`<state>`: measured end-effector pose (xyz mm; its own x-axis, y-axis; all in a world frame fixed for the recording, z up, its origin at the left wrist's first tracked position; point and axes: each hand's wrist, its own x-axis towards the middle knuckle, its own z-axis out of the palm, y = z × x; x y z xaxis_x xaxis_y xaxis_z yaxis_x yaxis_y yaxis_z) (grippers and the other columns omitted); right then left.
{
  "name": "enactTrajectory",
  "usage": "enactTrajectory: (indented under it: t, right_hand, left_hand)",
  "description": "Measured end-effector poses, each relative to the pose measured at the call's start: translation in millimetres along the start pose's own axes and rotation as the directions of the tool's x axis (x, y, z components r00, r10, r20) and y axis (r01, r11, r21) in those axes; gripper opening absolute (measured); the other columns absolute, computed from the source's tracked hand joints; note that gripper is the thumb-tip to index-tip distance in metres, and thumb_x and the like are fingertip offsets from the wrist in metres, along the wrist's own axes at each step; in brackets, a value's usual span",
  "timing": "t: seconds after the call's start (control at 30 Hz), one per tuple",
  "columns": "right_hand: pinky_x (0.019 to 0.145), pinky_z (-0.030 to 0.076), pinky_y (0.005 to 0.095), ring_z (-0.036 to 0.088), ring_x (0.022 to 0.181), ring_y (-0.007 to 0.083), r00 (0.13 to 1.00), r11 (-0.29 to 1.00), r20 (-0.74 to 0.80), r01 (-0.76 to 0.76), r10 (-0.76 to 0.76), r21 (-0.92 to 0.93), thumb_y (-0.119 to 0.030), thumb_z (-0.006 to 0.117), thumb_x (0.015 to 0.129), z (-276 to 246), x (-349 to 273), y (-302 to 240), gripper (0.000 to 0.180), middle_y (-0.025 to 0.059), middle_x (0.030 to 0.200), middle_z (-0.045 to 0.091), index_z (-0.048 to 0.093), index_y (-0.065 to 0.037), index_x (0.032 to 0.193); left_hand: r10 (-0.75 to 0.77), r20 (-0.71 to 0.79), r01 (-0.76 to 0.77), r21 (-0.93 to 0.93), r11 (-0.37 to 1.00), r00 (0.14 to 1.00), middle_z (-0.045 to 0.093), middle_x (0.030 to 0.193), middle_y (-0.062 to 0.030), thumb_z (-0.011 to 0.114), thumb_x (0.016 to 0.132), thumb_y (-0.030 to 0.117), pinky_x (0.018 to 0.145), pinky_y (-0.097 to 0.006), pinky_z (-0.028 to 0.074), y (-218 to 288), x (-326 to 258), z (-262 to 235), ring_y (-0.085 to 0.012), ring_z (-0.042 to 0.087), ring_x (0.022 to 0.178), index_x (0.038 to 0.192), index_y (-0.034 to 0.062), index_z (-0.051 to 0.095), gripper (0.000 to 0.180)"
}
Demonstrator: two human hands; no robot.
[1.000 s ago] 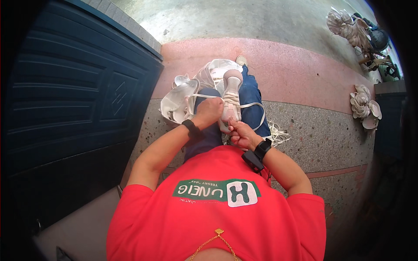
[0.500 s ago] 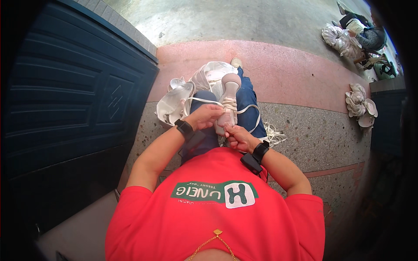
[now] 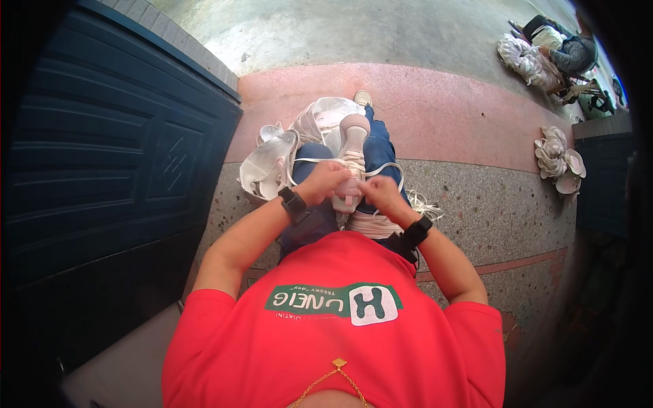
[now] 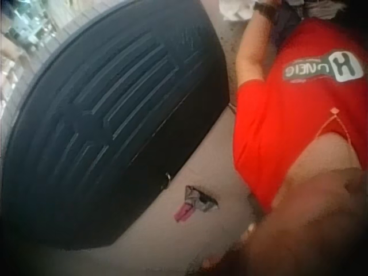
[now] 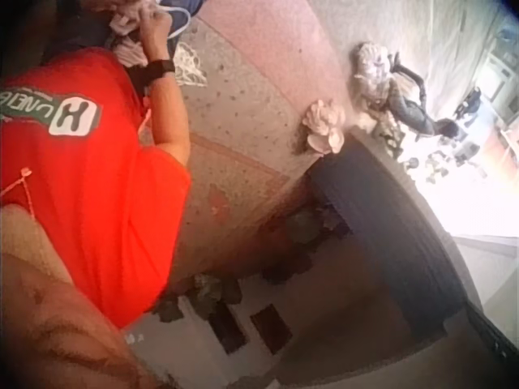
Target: The recorder is shown tying laces or strings onto shoe components as part of an assembly process.
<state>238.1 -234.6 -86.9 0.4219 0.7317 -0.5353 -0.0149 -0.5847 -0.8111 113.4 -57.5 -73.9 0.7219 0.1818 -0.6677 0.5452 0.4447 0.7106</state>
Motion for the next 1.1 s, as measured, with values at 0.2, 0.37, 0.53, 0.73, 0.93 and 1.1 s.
enactTrajectory:
  t: [0.2,0.37,0.53,0.73,0.93,1.1]
  right_hand:
    - [0.067,0.05,0.0325,0.064,0.076,0.0144,0.989,0.98,0.01,0.149,-0.149,-0.131,-0.027,0.059,0.103,2,28,-10,0.034,0.0067,0.08,0.069,0.068,0.004,0.089]
    - [0.064,0.052,0.0336,0.065,0.069,0.0179,0.948,0.906,0.08,0.317,-0.307,-0.282,-0.028,0.055,0.105,-17,27,-9,0.032,0.0053,0.074,0.064,0.062,-0.001,0.091]
    - [0.048,0.046,0.0242,0.052,0.05,0.0082,0.934,0.902,0.34,-0.048,-0.112,0.428,-0.037,0.054,0.107,-61,-32,-84,0.03,-0.0019,0.063,0.052,0.059,-0.008,0.098]
    - [0.064,0.047,0.0433,0.059,0.067,0.0304,0.987,0.977,0.053,0.155,-0.149,-0.146,-0.038,0.049,0.106,-38,-4,-58,0.042,0.0169,0.071,0.056,0.062,0.002,0.105]
    - [0.075,0.05,0.0415,0.064,0.084,0.0341,0.965,0.957,-0.08,0.231,-0.248,-0.177,-0.029,0.047,0.105,-20,9,-7,0.036,0.0224,0.088,0.065,0.064,0.004,0.104]
    - [0.071,0.052,0.0317,0.063,0.078,0.0163,0.997,0.978,-0.009,0.082,-0.082,0.191,-0.015,0.053,0.101,-3,13,-11,0.025,0.0072,0.085,0.066,0.067,0.004,0.111]
  left_hand:
    - [0.005,0.05,-0.006,0.017,1.0,0.999,0.068,0.08,-0.0001,0.067,0.097,0.028,0.044,-0.023,0.037,4,0,-8,-0.0058,0.057,0.06,0.101,0.0035,0.071,0.025]
    - [0.2,-0.019,-0.174,0.418,0.892,0.98,0.06,0.065,0.0016,0.07,0.096,0.027,0.044,-0.026,0.039,8,-5,-17,-0.0062,0.051,0.051,0.113,0.0039,0.068,0.029]
    - [0.513,0.15,-0.443,0.735,0.514,0.845,0.065,0.069,-0.0109,0.074,0.091,0.027,0.058,-0.036,0.051,26,-19,-12,-0.0199,0.064,0.06,0.125,0.0081,0.067,0.039]
    - [0.564,0.117,-0.415,0.799,0.435,0.817,0.071,0.083,-0.0195,0.06,0.101,0.028,0.065,-0.043,0.053,24,-21,5,-0.0376,0.071,0.076,0.115,0.0096,0.072,0.026]
    - [0.655,-0.005,-0.373,0.819,0.436,0.755,0.07,0.082,-0.0189,0.06,0.103,0.028,0.066,-0.044,0.053,0,-60,-6,-0.0388,0.071,0.08,0.108,0.009,0.071,0.022]
    - [0.658,0.123,-0.415,0.856,0.308,0.743,0.071,0.091,-0.0169,0.062,0.094,0.013,0.07,-0.047,0.056,-17,-68,2,-0.0385,0.07,0.083,0.109,0.01,0.07,0.017]
